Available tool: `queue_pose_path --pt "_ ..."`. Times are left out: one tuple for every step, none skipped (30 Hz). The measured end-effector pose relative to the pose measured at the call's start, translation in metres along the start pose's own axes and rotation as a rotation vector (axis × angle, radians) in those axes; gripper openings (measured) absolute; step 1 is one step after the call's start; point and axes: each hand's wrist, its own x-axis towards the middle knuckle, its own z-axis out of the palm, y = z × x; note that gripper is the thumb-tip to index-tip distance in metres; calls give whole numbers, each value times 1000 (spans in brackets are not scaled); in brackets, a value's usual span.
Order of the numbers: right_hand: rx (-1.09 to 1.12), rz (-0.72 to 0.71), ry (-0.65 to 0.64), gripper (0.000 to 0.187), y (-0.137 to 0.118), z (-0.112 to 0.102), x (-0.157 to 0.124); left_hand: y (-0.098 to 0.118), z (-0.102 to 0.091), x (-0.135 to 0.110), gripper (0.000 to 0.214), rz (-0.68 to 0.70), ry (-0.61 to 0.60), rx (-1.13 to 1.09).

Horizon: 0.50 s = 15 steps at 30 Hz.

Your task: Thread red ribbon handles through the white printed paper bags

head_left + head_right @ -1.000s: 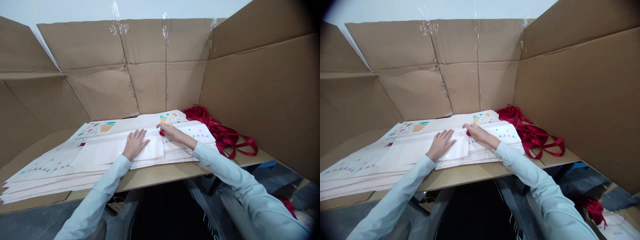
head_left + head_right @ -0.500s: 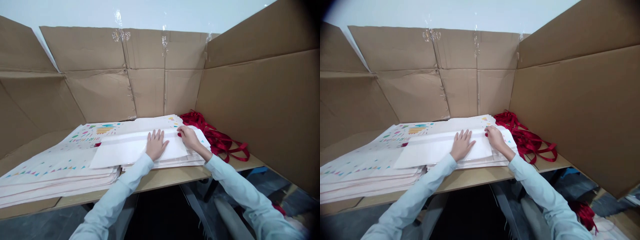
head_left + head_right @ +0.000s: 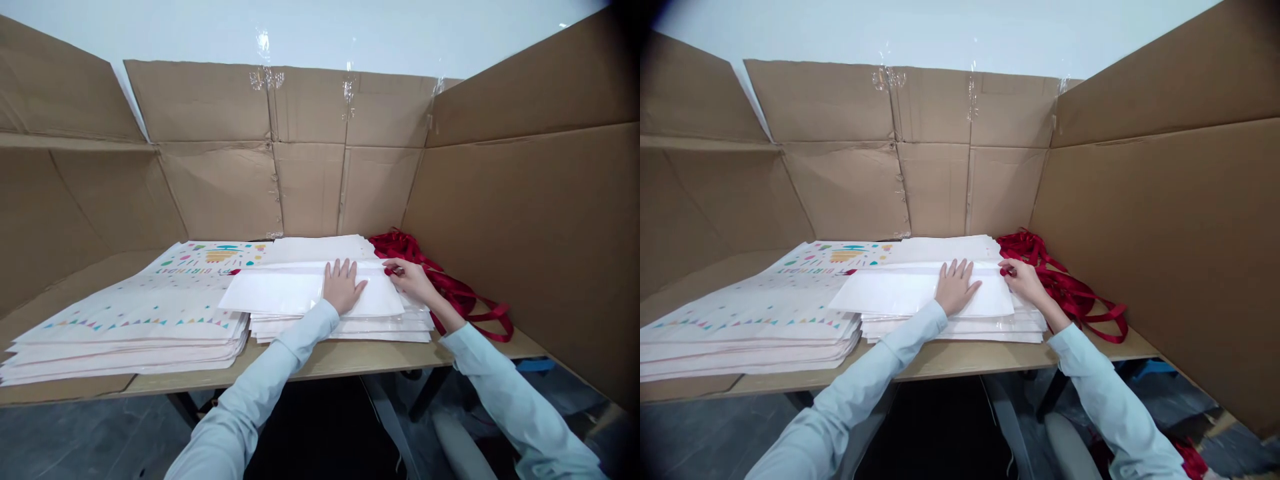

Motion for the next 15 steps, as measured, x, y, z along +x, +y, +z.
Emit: queue_pose_path --pt "-32 -11 31 31 0 2 0 1 1 0 63 -6 4 0" --pt "-67 -25 76 27 -1 5 0 2 1 0 63 -13 5 -2" --pt "-104 -45 131 25 -2 9 -1 4 1 1 63 -21 3 -8" --pt "-146 -69 190 25 -2 14 -1 6 0 2 63 -29 -1 -19" --pt "-194 -92 249 26 -2 18 -1 8 -1 4 63 -38 -11 -37" --pt "-245 -106 297 28 -1 22 -1 9 -4 6 62 -51 -31 -70" --pt "-291 -107 328 29 0 24 -1 8 -9 9 59 -64 -60 -125" --pt "-321 -91 341 30 2 25 -2 5 -15 10 54 -71 -85 -206" --pt "-326 -56 337 29 4 24 -2 -2 -23 11 49 -74 -97 -308" --pt "-301 -11 311 28 6 21 -3 -13 -33 9 44 -70 -91 -425" --pt "-252 32 262 29 8 16 -4 -28 -43 5 41 -56 -39 -539" --pt "-193 61 195 31 10 10 -5 -47 -55 -2 40 -64 44 -622" --pt "-142 70 127 35 11 3 -7 -70 -67 -11 39 -94 120 -664" --pt "-114 55 70 39 10 -3 -9 -96 -78 -22 37 -158 195 -677" --pt "-118 20 38 42 8 -8 -11 -124 -90 -34 35 -251 279 -664"
